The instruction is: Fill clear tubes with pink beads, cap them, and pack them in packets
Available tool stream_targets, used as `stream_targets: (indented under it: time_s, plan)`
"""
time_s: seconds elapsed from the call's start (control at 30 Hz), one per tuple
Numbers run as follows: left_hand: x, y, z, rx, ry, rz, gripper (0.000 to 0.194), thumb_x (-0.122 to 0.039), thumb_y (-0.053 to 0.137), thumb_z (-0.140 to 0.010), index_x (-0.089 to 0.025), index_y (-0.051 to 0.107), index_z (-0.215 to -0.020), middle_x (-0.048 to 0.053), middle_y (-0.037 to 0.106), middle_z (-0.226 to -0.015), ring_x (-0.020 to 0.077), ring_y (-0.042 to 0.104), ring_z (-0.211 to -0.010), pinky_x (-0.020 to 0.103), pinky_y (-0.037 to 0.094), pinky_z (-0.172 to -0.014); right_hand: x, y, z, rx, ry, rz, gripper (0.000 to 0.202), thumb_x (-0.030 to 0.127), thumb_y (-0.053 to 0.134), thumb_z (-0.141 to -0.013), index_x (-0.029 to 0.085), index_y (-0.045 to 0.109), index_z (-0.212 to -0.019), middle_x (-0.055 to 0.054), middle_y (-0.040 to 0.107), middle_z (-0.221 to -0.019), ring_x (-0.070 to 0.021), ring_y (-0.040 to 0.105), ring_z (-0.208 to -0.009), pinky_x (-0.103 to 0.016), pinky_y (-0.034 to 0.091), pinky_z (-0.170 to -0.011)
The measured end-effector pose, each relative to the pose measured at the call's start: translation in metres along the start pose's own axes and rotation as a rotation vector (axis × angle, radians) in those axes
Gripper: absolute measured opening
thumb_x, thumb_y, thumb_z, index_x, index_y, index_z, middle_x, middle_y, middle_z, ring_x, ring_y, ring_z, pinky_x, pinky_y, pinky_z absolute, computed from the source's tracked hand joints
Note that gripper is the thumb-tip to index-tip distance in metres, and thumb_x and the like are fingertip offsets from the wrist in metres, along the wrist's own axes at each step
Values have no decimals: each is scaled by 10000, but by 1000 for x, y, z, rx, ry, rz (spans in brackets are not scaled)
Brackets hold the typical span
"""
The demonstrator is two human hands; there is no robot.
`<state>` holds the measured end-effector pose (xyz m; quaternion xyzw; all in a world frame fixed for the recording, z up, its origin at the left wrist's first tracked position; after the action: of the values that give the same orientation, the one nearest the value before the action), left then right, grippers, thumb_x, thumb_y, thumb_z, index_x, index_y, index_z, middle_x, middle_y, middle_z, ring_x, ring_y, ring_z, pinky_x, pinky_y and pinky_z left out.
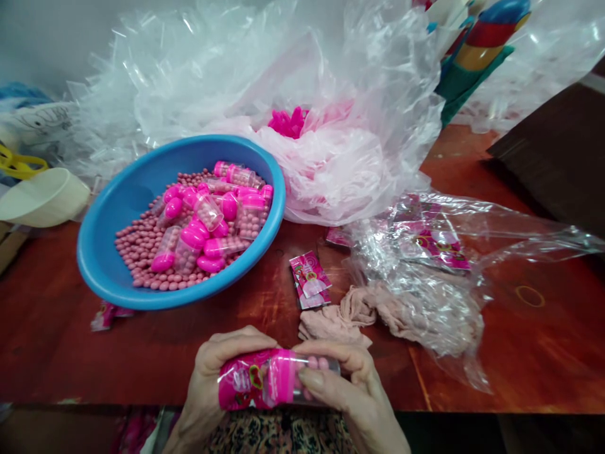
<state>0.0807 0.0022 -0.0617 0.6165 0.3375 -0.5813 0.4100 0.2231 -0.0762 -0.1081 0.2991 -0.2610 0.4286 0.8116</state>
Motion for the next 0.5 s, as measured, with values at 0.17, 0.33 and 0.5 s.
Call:
stream_targets:
  time_s: [0.17,0.33,0.5]
  plan:
    - [-5,-4,-4,-34,3,-21,166,-284,757,-723,-227,805,-871,57,721,-592,140,607,-508,202,439,-503,8,1,0,9,-101,78,270,437,828,-510,261,789,-710,-34,727,-748,-177,640,-686,-242,516,-608]
    - [0,-7,-4,-104,-60,-16,158,-326,796,-664,-228,815,-786,32,685,-520,119,551,-459,196,392,-467,9,3,-1,25,-100,106,221,406,812,-533,281,787,-714,-24,731,-757,-175,640,-707,-248,507,-647]
    - [22,-10,3,-157,-215,105,84,-218,763,-676,-218,813,-743,18,687,-548,114,553,-505,187,397,-500,13,5,-2,14,-148,175,190,388,804,-557,271,789,-707,-27,730,-773,-170,638,-730,-226,509,-647]
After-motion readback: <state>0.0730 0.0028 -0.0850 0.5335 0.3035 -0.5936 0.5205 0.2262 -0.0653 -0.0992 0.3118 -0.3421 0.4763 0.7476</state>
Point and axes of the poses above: each hand's wrist, its own z-axis away from the middle knuckle, its own y-axis out of the palm, x = y × z, the point moved 10 cm from there along -z, towards the middle knuckle
